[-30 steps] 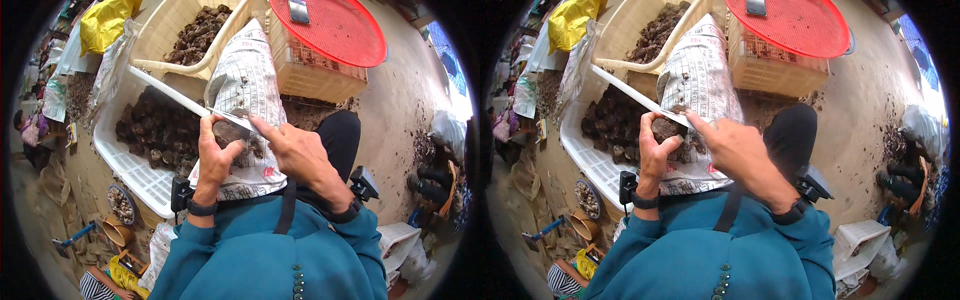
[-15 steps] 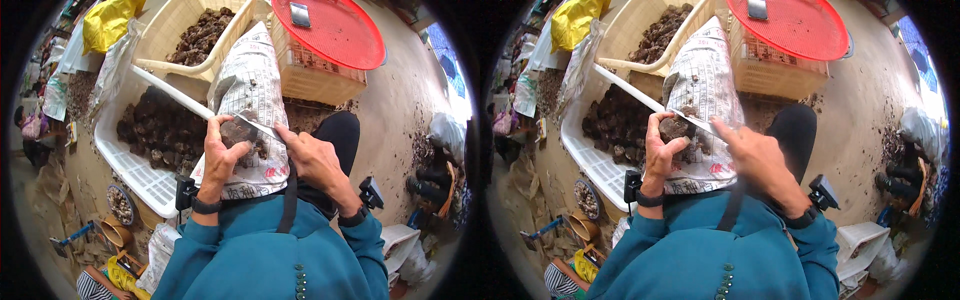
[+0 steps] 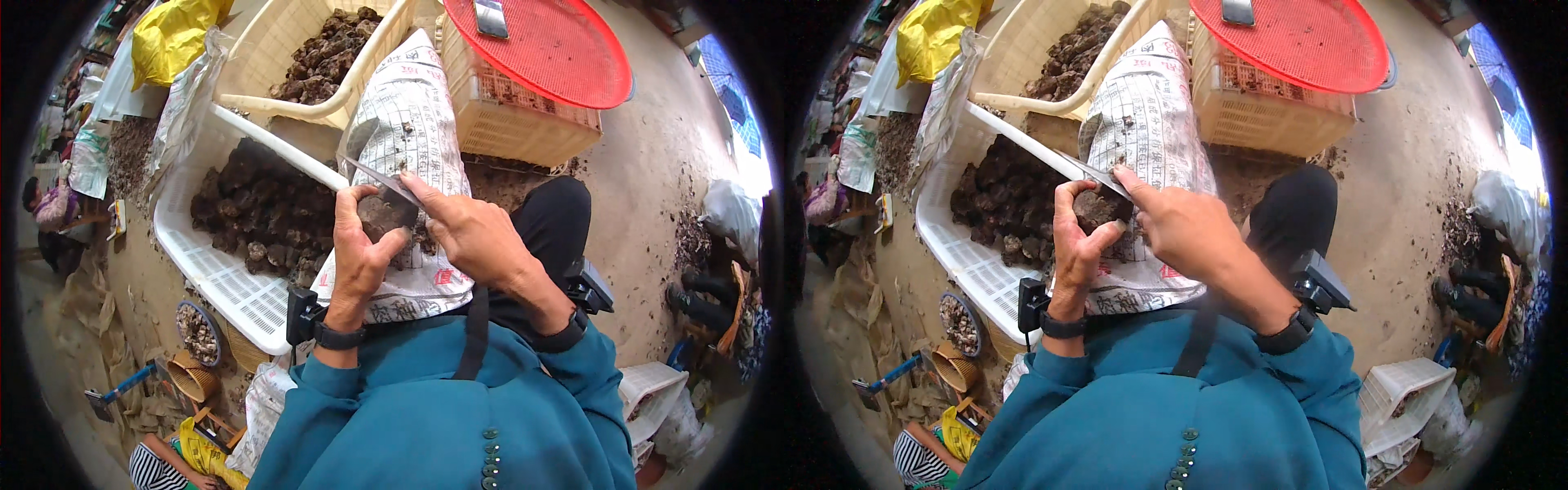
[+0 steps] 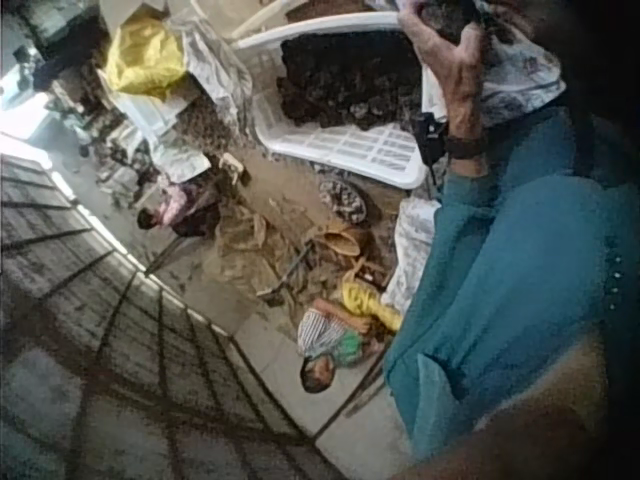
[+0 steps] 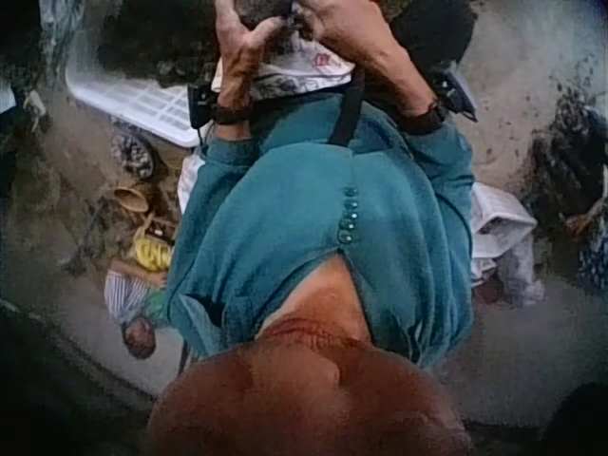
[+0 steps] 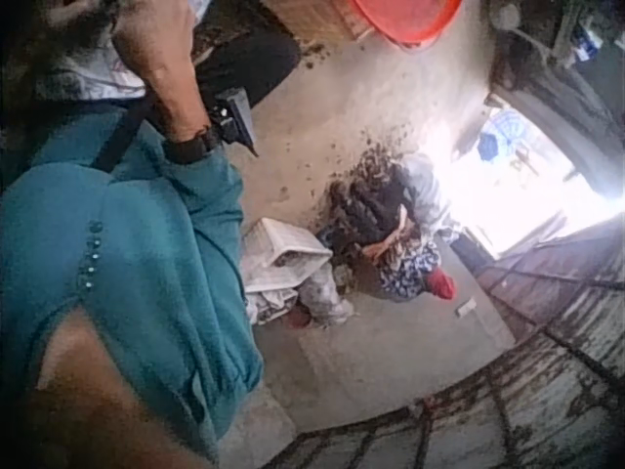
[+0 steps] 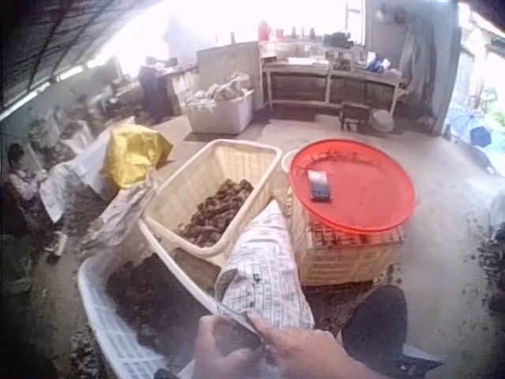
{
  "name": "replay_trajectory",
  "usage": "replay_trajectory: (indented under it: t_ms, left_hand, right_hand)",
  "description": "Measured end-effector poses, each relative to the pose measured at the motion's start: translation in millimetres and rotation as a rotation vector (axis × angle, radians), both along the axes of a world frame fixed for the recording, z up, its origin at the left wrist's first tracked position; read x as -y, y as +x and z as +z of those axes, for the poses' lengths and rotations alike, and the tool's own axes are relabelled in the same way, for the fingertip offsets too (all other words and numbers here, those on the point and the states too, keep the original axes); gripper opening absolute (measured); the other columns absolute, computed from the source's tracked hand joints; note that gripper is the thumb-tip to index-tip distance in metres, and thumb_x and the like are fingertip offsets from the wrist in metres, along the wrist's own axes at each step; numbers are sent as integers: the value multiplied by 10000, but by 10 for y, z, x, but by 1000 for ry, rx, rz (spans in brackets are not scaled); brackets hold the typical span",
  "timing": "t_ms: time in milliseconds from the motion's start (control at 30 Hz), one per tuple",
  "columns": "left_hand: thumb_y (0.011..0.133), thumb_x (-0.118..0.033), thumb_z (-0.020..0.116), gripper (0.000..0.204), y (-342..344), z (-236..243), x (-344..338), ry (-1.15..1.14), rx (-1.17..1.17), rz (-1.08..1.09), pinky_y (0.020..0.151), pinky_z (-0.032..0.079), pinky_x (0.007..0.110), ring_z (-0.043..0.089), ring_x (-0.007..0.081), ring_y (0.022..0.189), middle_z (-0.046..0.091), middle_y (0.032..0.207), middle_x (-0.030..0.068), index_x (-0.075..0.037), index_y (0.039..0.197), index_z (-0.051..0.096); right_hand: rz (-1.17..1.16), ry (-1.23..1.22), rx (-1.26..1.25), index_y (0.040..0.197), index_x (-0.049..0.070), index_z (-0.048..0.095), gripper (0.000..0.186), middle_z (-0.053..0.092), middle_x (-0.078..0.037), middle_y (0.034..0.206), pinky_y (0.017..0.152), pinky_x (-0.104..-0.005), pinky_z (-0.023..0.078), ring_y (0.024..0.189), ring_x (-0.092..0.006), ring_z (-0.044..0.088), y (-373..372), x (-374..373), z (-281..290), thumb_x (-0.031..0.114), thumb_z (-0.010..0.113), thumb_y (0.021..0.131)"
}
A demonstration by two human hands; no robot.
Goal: The person cleans a taro root by scraping and cutting off the outer skin with a knife while holding it over their lap.
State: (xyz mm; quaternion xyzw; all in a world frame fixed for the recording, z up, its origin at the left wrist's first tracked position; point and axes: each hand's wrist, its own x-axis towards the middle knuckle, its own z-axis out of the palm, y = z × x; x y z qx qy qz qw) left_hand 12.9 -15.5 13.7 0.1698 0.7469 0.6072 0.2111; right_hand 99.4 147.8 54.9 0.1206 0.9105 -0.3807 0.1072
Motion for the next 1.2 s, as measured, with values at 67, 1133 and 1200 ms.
replay_trajectory:
  t_ms: [67, 1133, 1200]
  left_hand:
    - [691, -111, 715, 581, -11, -67, 13, -30, -48, -29, 878, 475, 299, 550, 155, 960, 570, 1054, 76, -48, 1220, 482]
    - [680, -43, 715, 589, -31, 33, 23, 81, 180, -31, 883, 496, 297, 593, 148, 966, 593, 1067, 72, -57, 1214, 468]
    - [668, -48, 721, 594, -19, 21, 26, 57, 134, -25, 915, 480, 309, 578, 166, 1003, 568, 1101, 82, -53, 1207, 473]
  right_hand:
    - [-69, -156, -172, 1503, 190, 434, 597, 679, -218, 1133, 862, -466, 530, 996, -410, 664, 54, -14, -168, 140, 556, 921]
    - [-54, -261, -258, 1520, 190, 396, 629, 661, -243, 1016, 793, -496, 494, 912, -439, 638, 144, -76, -346, 106, 569, 921]
    - [-43, -261, -216, 1518, 167, 398, 616, 660, -254, 1108, 833, -492, 502, 967, -443, 643, 65, -74, -307, 114, 564, 927]
